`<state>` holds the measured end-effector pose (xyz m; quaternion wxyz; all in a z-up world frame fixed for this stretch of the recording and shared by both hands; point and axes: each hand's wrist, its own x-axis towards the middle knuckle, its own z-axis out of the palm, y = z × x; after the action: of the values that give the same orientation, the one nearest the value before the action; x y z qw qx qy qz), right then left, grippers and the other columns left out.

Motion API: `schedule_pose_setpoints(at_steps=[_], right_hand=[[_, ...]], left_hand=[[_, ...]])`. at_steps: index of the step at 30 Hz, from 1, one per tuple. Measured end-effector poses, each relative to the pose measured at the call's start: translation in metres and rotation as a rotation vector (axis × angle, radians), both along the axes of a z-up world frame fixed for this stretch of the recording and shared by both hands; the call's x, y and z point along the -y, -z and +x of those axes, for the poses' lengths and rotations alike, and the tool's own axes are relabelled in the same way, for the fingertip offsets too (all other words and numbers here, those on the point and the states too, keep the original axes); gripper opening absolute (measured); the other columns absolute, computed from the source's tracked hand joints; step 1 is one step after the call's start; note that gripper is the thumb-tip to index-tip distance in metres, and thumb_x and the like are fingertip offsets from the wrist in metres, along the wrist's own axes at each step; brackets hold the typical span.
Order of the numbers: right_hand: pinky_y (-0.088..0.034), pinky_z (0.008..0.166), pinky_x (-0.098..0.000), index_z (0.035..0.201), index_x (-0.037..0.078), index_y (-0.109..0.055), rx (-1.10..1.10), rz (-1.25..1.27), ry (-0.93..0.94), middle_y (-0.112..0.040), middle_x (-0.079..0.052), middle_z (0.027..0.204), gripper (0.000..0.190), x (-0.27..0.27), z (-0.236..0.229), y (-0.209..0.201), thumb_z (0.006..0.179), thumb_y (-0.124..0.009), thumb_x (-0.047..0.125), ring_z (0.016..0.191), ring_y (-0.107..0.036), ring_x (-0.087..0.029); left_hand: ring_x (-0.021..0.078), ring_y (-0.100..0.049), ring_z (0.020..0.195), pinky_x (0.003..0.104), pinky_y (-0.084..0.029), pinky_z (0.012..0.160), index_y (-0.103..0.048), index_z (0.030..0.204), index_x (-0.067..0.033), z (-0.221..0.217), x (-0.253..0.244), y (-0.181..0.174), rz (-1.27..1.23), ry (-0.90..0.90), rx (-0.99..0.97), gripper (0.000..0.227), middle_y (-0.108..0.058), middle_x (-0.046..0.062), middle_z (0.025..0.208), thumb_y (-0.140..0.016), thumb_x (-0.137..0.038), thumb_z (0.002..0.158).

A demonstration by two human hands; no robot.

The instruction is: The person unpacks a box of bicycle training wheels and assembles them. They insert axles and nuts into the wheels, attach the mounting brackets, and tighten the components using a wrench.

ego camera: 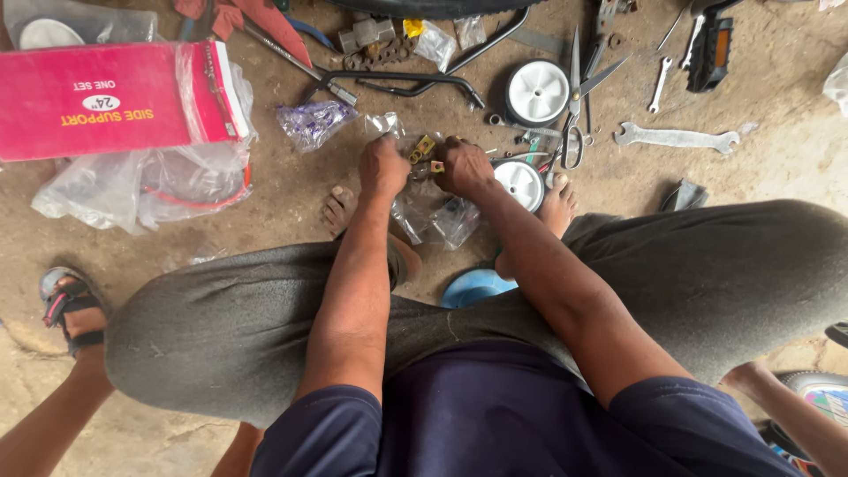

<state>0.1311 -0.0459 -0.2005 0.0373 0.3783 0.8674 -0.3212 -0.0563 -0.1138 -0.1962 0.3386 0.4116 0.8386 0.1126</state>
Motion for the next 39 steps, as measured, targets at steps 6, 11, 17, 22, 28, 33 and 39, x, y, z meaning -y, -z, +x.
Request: schedule_pose_setpoints(at_steps=[6,11,17,22,28,33,39], right_hand=[[-0.057,0.078,-0.0352,0.105,0.004,-0.065,-0.625,-1.012,0.543,-0.071,-0.011,0.104,0.026,-0.047,0.008,-0.01,0.079,-0.067,0.01,0.096,-0.07,-0.024],[-0.059,0.075,-0.0337,0.112,0.006,-0.069,-0.617,-0.986,0.58,-0.074,-0.007,0.105,0.033,-0.057,-0.01,-0.016,0.08,-0.069,0.015,0.091,-0.07,-0.021],[-0.056,0.082,-0.0409,0.127,0.01,-0.064,0.198,-0.126,0.062,-0.063,-0.012,0.114,0.049,-0.013,-0.054,-0.025,0.089,-0.069,0.041,0.096,-0.063,-0.028],[-0.049,0.094,-0.0476,0.135,0.009,-0.058,0.186,-0.11,0.066,-0.058,-0.017,0.124,0.039,-0.001,-0.046,-0.016,0.103,-0.058,0.03,0.111,-0.057,-0.035],[-0.052,0.094,-0.0482,0.12,0.007,-0.066,0.154,-0.043,-0.001,-0.059,-0.018,0.126,0.026,0.006,-0.037,0.0,0.1,-0.061,0.023,0.112,-0.06,-0.037],[-0.056,0.08,-0.0509,0.114,0.009,-0.069,0.097,0.037,-0.046,-0.064,-0.022,0.119,0.022,0.006,-0.033,0.015,0.093,-0.066,0.015,0.099,-0.066,-0.04],[-0.057,0.071,-0.0437,0.092,0.004,-0.071,-0.244,-0.252,0.386,-0.073,-0.018,0.084,0.018,-0.04,-0.003,0.013,0.082,-0.075,0.018,0.076,-0.072,-0.034]], left_hand=[[0.0346,-0.066,0.106,0.046,-0.053,0.094,-0.066,0.104,-0.0012,-0.042,0.002,0.005,0.11,-0.262,-0.085,0.027,-0.069,0.016,0.108,-0.073,0.003,0.078],[0.0344,-0.063,0.106,0.044,-0.054,0.089,-0.061,0.112,0.0021,-0.03,-0.002,0.001,0.171,-0.329,-0.174,0.051,-0.061,0.022,0.114,-0.081,-0.001,0.066],[0.0239,-0.071,0.093,0.04,-0.055,0.086,-0.074,0.09,-0.0055,-0.03,0.0,0.01,0.184,-0.388,0.018,0.009,-0.074,0.011,0.099,-0.075,-0.012,0.085],[0.0186,-0.071,0.08,0.035,-0.058,0.076,-0.074,0.09,-0.0026,-0.023,0.007,0.03,0.316,-0.497,0.467,0.009,-0.075,0.008,0.087,-0.07,-0.009,0.084],[0.0243,-0.071,0.08,0.039,-0.055,0.073,-0.074,0.092,-0.0035,-0.026,0.018,0.036,0.294,-0.529,0.412,0.014,-0.075,0.011,0.089,-0.066,-0.014,0.094],[0.0427,-0.067,0.092,0.05,-0.053,0.082,-0.071,0.099,-0.0015,-0.016,0.005,0.028,0.288,-0.1,-0.043,0.023,-0.071,0.022,0.096,-0.075,-0.006,0.077],[0.0442,-0.066,0.102,0.05,-0.053,0.087,-0.068,0.098,-0.0022,-0.012,-0.006,0.024,0.206,0.06,-0.194,0.025,-0.067,0.024,0.108,-0.075,-0.005,0.075]])
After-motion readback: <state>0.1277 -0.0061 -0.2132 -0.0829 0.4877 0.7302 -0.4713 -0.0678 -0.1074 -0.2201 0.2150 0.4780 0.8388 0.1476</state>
